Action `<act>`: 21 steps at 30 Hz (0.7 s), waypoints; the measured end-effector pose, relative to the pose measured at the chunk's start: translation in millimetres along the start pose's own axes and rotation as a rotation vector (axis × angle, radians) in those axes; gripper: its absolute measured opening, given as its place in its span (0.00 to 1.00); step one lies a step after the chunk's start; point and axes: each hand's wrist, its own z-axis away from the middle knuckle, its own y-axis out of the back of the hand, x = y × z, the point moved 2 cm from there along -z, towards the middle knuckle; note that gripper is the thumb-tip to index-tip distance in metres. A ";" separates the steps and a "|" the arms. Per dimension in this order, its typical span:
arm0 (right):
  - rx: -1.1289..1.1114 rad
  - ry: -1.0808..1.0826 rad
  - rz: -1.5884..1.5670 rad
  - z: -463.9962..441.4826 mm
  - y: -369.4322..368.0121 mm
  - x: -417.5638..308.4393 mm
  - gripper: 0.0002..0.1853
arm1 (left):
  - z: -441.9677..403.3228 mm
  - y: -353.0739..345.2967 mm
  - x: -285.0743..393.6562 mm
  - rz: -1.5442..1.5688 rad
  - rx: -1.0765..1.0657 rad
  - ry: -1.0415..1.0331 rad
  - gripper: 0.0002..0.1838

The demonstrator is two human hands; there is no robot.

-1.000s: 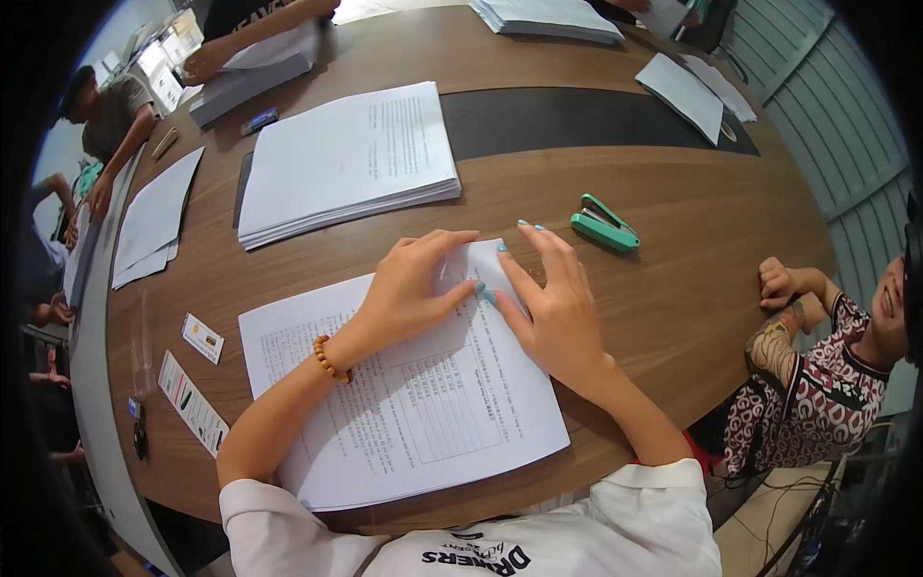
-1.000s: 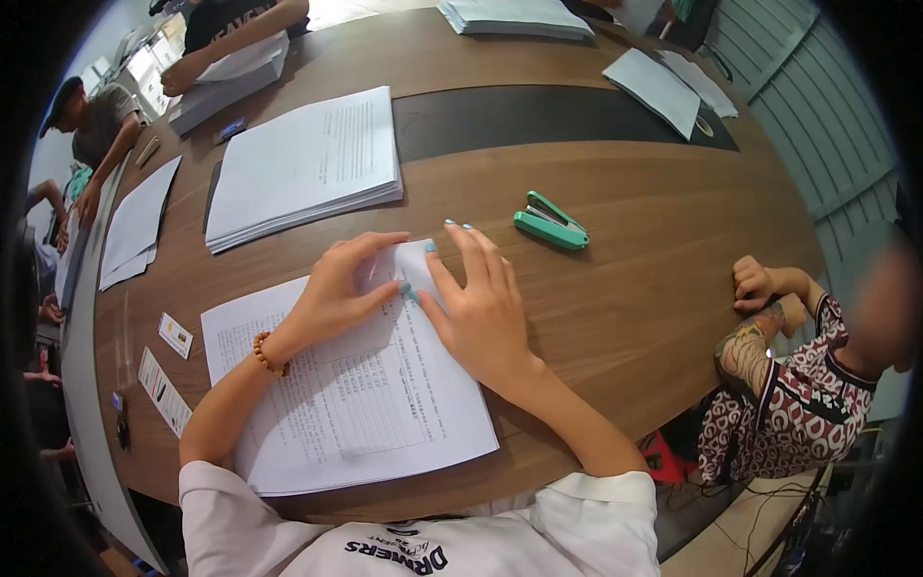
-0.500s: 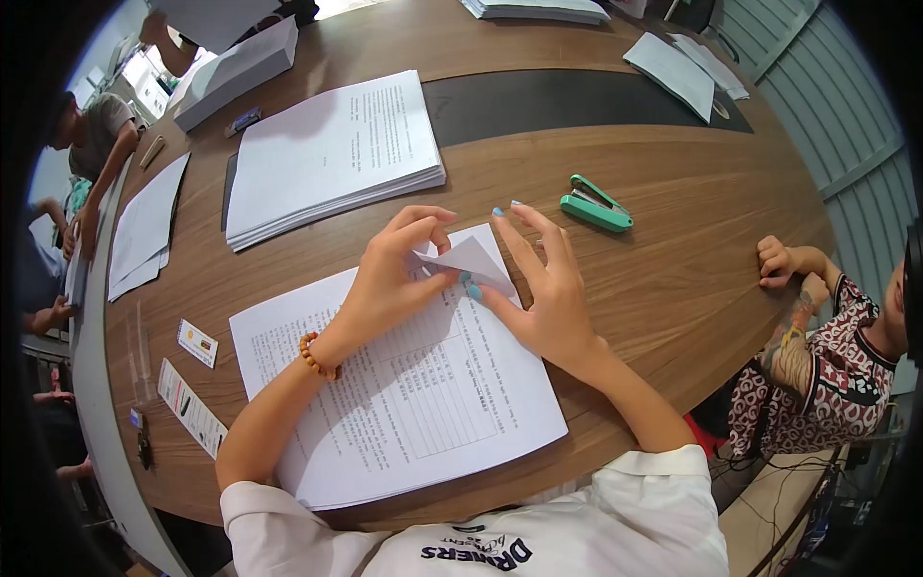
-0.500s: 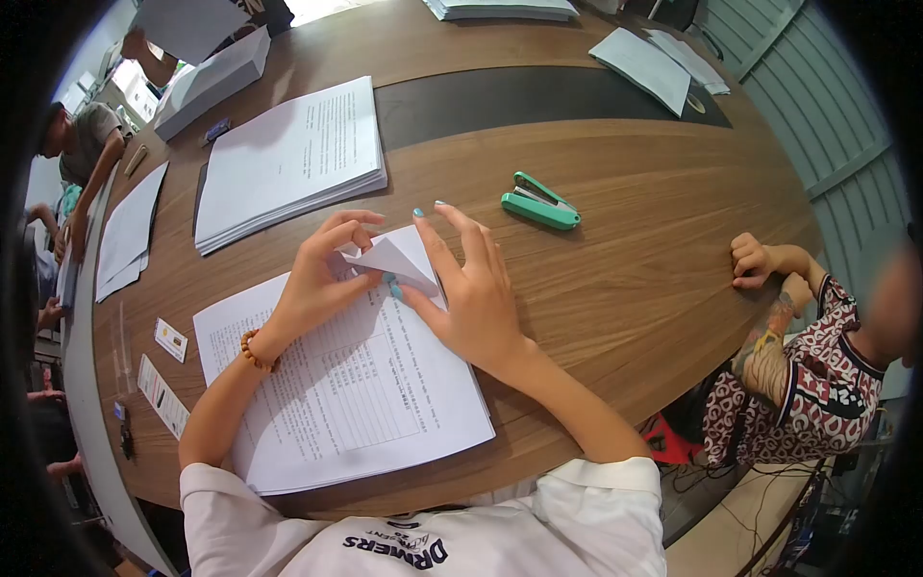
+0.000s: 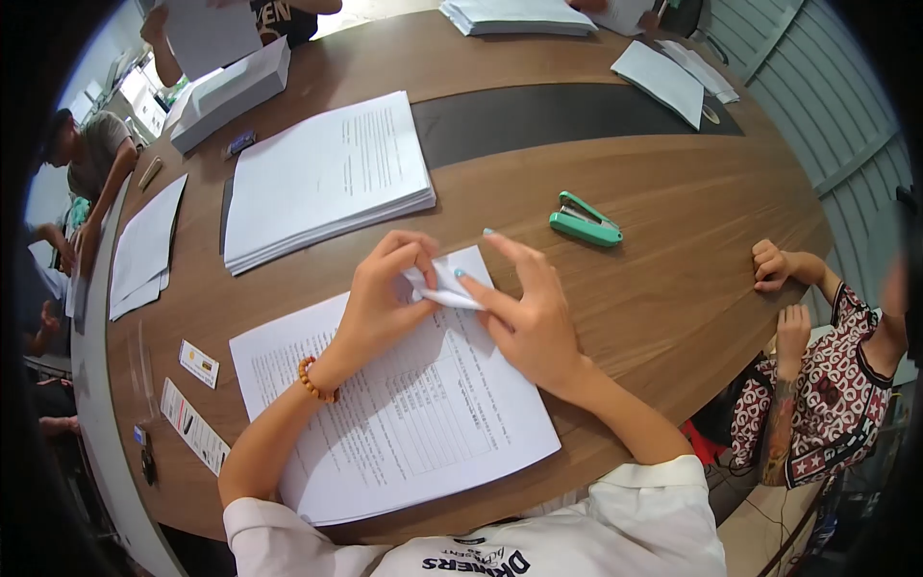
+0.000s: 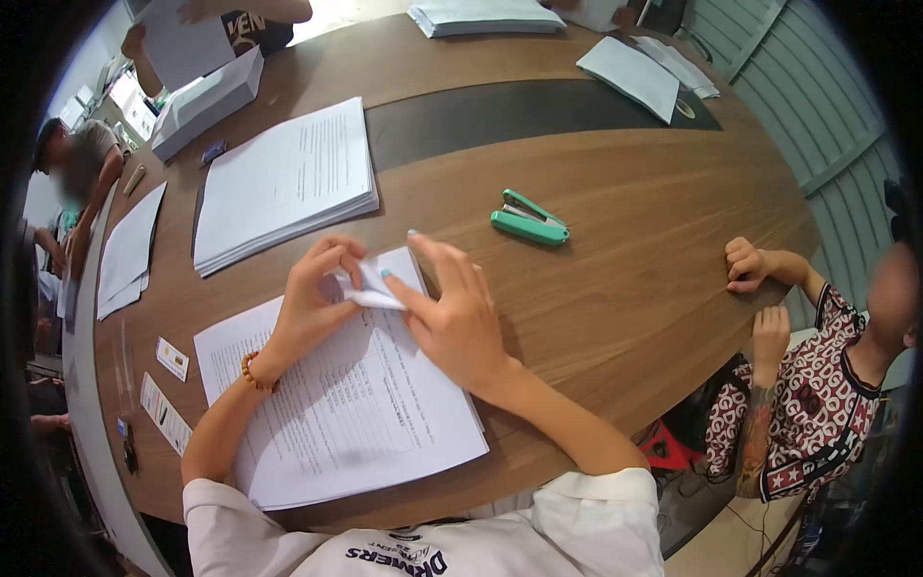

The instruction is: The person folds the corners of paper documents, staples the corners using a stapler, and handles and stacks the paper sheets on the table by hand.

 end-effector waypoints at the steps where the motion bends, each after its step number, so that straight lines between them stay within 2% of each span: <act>1: 0.017 0.019 0.059 -1.7 2.2 -4.6 0.19 | -0.6 0.6 1.8 -0.004 0.001 -0.010 0.11; 3: 0.044 0.048 0.094 -0.8 1.2 -5.6 0.21 | 0.2 1.6 4.6 -0.119 -0.013 0.115 0.12; 4: 0.063 0.071 0.123 -0.2 0.5 -5.8 0.24 | -0.7 0.6 8.4 -0.125 -0.017 0.112 0.12; 6: 0.075 0.086 0.121 -0.2 1.0 -5.0 0.24 | -2.2 -1.3 11.9 0.166 0.111 0.277 0.12; 7: 0.078 0.025 0.100 -0.9 1.7 -4.7 0.24 | -1.5 -0.6 9.2 0.163 0.107 0.278 0.12; 9: 0.083 -0.039 0.077 -1.4 3.3 -3.4 0.24 | 0.1 -0.1 4.2 -0.046 -0.001 0.124 0.11; 11: 0.011 -0.117 0.011 -1.0 3.3 0.3 0.26 | 2.1 -0.7 3.0 -0.027 -0.002 0.131 0.10; 21: -0.031 -0.052 0.128 -0.6 2.3 -2.4 0.25 | 0.9 -0.2 5.8 -0.035 0.043 0.071 0.09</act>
